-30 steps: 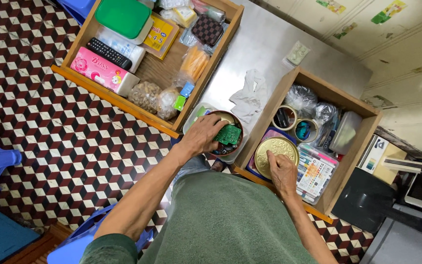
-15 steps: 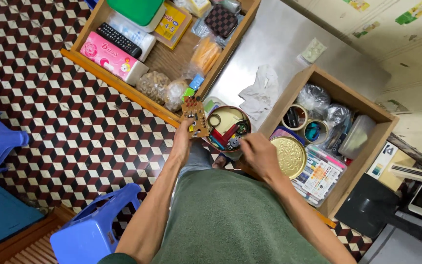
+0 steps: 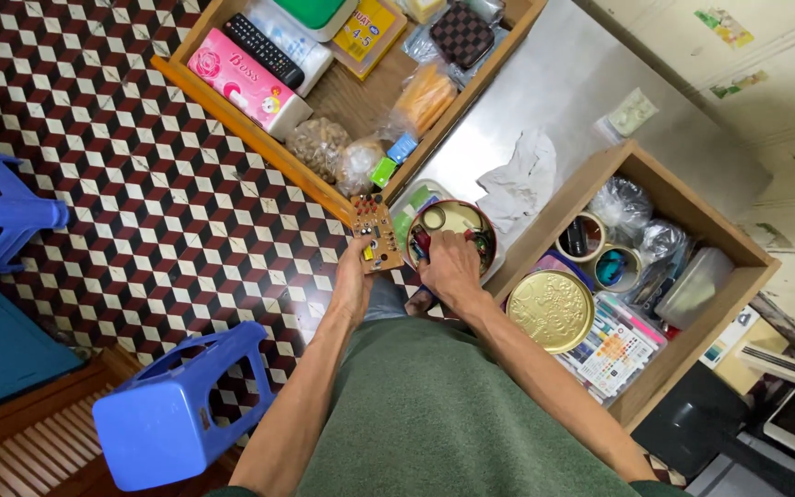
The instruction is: Organizing various household and office items within two desk drawers.
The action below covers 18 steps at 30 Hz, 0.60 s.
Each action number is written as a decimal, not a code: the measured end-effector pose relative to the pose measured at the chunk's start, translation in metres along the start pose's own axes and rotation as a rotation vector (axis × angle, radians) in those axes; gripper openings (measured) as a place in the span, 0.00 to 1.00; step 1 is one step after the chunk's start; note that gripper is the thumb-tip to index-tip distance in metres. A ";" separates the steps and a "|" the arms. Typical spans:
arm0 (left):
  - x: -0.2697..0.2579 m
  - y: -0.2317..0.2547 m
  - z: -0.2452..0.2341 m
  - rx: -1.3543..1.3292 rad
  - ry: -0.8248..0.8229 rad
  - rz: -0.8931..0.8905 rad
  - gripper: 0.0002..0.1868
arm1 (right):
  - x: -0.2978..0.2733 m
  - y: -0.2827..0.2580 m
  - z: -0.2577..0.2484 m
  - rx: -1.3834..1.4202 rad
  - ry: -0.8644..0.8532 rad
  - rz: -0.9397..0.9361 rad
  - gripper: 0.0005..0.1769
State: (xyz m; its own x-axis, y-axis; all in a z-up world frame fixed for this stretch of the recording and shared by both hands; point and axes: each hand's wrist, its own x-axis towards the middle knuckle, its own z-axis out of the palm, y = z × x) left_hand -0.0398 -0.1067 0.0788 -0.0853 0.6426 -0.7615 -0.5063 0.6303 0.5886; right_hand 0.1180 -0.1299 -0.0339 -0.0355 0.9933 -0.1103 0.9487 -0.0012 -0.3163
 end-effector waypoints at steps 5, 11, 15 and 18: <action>-0.003 0.007 0.004 -0.048 -0.016 -0.011 0.19 | 0.003 -0.006 -0.029 0.187 -0.189 0.157 0.19; 0.023 -0.009 -0.007 0.003 -0.047 0.021 0.16 | -0.011 -0.004 -0.069 0.453 -0.221 0.398 0.15; 0.036 -0.017 -0.015 0.111 -0.105 0.061 0.12 | -0.010 0.035 -0.058 0.690 -0.145 0.451 0.09; 0.024 -0.005 -0.004 0.152 -0.116 0.065 0.10 | -0.014 0.042 -0.067 0.734 -0.255 0.554 0.12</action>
State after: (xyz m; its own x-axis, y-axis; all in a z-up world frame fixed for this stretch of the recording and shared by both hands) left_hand -0.0431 -0.0965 0.0562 -0.0097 0.7244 -0.6893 -0.3668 0.6387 0.6764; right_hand 0.1793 -0.1359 0.0179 0.2099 0.7748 -0.5964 0.4204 -0.6222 -0.6604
